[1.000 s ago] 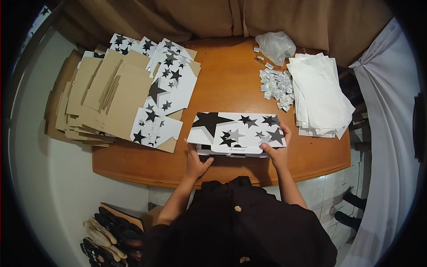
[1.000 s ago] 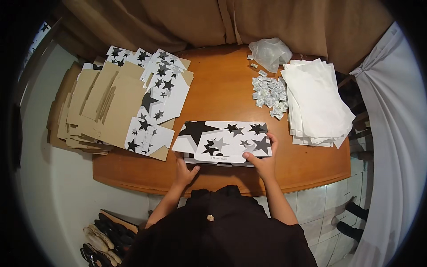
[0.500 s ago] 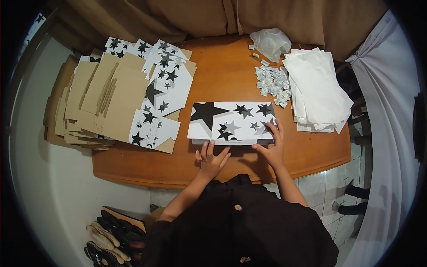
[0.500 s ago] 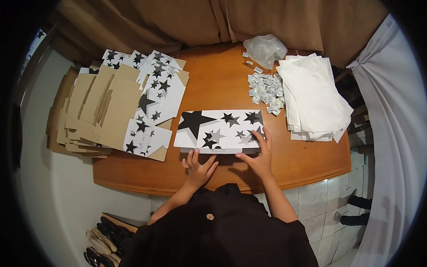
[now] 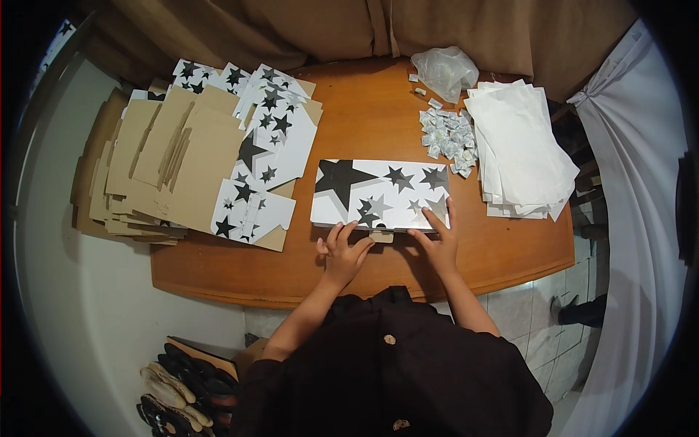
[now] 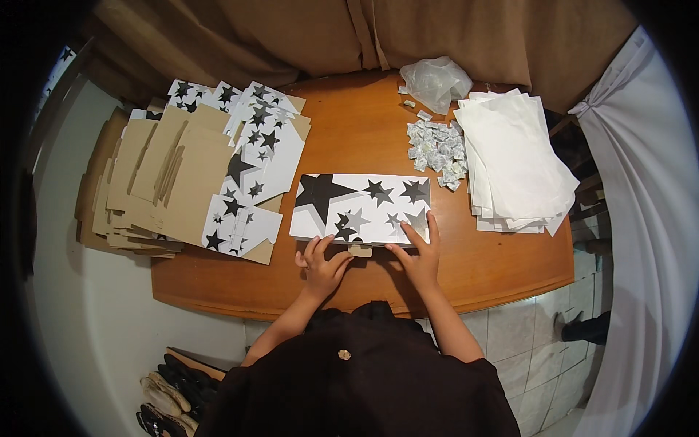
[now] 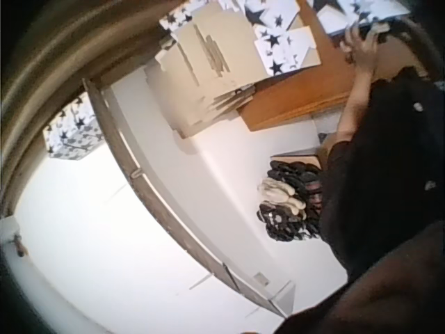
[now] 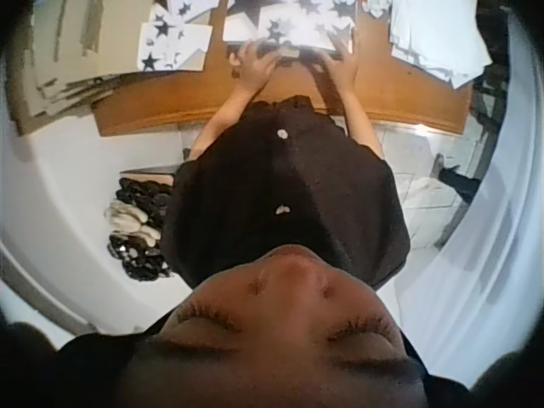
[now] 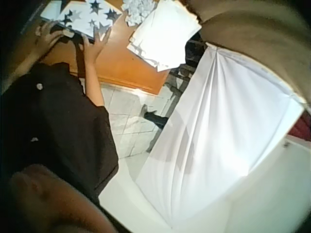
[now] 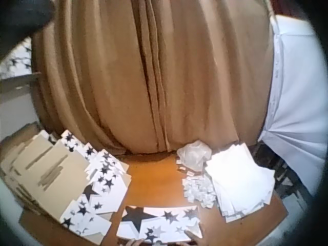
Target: Fold and assemble cardboard shoe boxes and place them on a shelf.
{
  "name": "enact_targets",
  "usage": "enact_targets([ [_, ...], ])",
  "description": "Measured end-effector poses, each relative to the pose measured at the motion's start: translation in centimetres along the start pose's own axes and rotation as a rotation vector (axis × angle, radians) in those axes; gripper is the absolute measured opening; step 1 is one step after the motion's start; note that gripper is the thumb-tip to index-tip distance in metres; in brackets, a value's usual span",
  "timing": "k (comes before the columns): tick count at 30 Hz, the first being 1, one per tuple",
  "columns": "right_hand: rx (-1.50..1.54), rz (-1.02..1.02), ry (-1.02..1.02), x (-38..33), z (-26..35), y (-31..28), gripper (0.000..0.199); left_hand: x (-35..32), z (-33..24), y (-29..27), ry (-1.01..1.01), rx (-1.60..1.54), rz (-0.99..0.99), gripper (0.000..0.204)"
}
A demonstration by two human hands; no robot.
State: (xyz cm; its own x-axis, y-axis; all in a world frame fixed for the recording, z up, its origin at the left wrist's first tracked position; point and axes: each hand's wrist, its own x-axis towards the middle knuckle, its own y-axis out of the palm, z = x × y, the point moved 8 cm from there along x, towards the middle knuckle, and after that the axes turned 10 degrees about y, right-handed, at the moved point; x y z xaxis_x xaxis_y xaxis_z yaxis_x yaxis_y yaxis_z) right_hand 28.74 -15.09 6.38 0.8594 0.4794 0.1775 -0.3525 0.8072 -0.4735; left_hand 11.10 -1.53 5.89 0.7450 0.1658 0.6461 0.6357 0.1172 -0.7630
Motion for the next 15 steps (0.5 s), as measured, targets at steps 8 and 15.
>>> enact_targets([
  [8, -0.011, -0.028, -0.009, -0.1, 0.0, 0.1, 0.047, 1.2, 3.4, -0.6, -0.080, -0.026, -0.013, 0.034],
  [15, -0.006, -0.035, -0.020, -0.1, 0.0, 0.1, 0.047, 4.1, 5.7, -1.8, 0.011, -0.066, -0.020, 0.034],
])
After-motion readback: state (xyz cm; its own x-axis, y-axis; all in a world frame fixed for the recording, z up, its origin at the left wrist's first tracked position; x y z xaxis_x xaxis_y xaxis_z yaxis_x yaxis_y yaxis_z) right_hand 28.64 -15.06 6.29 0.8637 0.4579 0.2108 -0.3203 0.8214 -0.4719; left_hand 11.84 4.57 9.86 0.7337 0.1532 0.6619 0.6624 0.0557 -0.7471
